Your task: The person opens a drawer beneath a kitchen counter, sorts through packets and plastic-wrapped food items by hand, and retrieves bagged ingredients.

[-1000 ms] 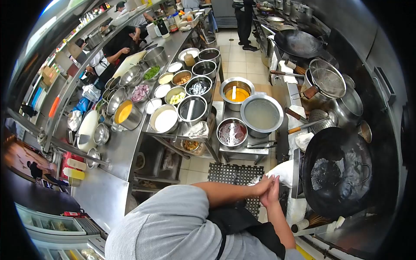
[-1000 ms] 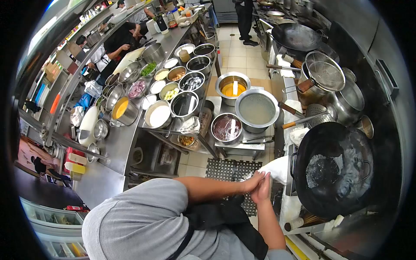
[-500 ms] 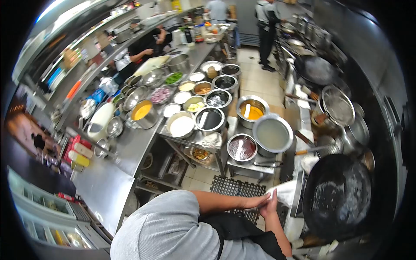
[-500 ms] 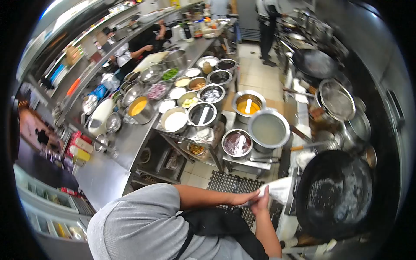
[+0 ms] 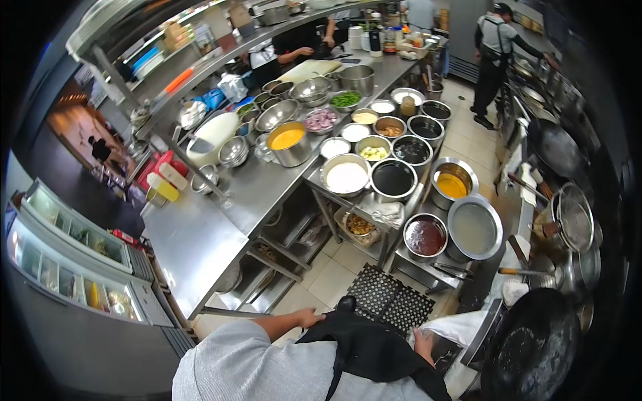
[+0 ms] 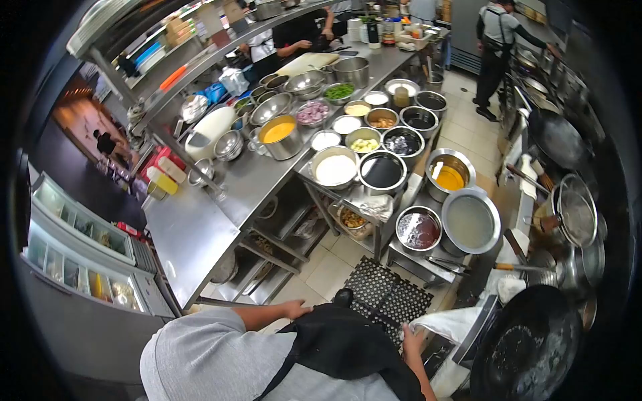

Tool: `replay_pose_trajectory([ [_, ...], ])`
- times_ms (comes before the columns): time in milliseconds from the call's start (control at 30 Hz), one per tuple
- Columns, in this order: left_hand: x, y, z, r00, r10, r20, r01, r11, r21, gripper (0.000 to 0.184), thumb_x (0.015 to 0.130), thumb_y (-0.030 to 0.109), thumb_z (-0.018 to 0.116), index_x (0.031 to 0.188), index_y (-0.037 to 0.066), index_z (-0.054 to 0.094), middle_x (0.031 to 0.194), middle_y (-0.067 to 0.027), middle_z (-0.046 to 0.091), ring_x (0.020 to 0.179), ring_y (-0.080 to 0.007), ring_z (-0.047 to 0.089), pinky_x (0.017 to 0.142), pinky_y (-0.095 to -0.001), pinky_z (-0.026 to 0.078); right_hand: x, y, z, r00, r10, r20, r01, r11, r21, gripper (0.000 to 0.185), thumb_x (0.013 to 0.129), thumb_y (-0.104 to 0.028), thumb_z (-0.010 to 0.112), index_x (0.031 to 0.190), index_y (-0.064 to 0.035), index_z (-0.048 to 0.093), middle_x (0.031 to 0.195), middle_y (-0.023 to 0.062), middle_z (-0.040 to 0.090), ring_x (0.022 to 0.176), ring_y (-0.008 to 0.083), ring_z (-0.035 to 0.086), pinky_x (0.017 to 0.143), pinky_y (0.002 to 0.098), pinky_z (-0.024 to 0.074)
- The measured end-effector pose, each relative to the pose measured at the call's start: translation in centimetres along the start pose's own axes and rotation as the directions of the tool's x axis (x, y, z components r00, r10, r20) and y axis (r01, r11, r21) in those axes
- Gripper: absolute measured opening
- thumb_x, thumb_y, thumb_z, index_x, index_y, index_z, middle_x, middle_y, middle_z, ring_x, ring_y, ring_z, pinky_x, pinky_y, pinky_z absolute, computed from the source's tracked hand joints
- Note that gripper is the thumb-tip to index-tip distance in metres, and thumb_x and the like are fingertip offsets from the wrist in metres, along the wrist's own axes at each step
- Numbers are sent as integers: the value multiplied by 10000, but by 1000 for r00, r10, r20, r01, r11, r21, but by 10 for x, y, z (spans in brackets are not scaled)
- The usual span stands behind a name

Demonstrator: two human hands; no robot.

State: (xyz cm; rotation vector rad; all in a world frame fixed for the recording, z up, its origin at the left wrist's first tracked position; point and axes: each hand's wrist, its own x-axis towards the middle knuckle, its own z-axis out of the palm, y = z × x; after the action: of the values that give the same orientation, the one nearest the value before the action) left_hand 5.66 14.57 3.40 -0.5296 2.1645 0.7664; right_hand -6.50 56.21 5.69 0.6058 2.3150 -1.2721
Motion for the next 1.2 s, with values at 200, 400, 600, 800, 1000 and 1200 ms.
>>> replay_pose_trajectory([
  [200,-14,-114,65,839,-198,506,250,967,-37,670,898,607,334,1243,79,561,1256,-182,557,1121,-307,560,966,-365,413,5,-35,19,989,-115,88,129,976,-175,504,758,-275,723,1087,81,581,1028,191,628,971,263,597,868,351,444],
  [400,11,-71,35,858,26,512,378,643,-666,636,901,580,361,1231,79,571,1240,-176,568,1106,-295,569,952,-362,422,17,-97,45,974,-157,165,198,940,-278,490,772,-287,695,1093,66,582,1041,185,624,981,261,591,874,350,440],
  [600,46,-40,-36,884,256,392,370,131,-920,602,903,553,389,1219,78,581,1224,-170,579,1091,-283,578,937,-359,431,22,-155,85,945,-196,262,285,886,-365,477,787,-299,667,1100,51,583,1054,179,620,990,260,586,881,348,437],
  [800,63,2,-99,961,145,237,26,803,-595,470,842,352,562,1170,17,592,1152,-195,603,1022,-323,602,907,-391,451,21,-197,127,898,-223,380,381,825,-417,466,801,-311,639,1107,37,583,1067,174,617,1000,258,580,887,347,433],
  [1000,44,-24,-91,899,-50,-435,-155,893,-423,335,836,237,560,973,-60,635,950,-281,623,945,-425,590,847,-462,465,18,-236,192,707,-262,657,624,668,-405,456,816,-323,612,1113,22,584,1080,168,613,1010,256,574,893,345,430],
  [1200,-60,-116,6,780,-502,-373,116,702,-702,505,899,409,465,993,-55,640,1021,-288,611,996,-424,579,878,-470,445,-10,-264,262,315,-182,931,887,405,-221,448,830,-335,584,1120,8,584,1093,162,609,1019,254,569,900,344,426],
])
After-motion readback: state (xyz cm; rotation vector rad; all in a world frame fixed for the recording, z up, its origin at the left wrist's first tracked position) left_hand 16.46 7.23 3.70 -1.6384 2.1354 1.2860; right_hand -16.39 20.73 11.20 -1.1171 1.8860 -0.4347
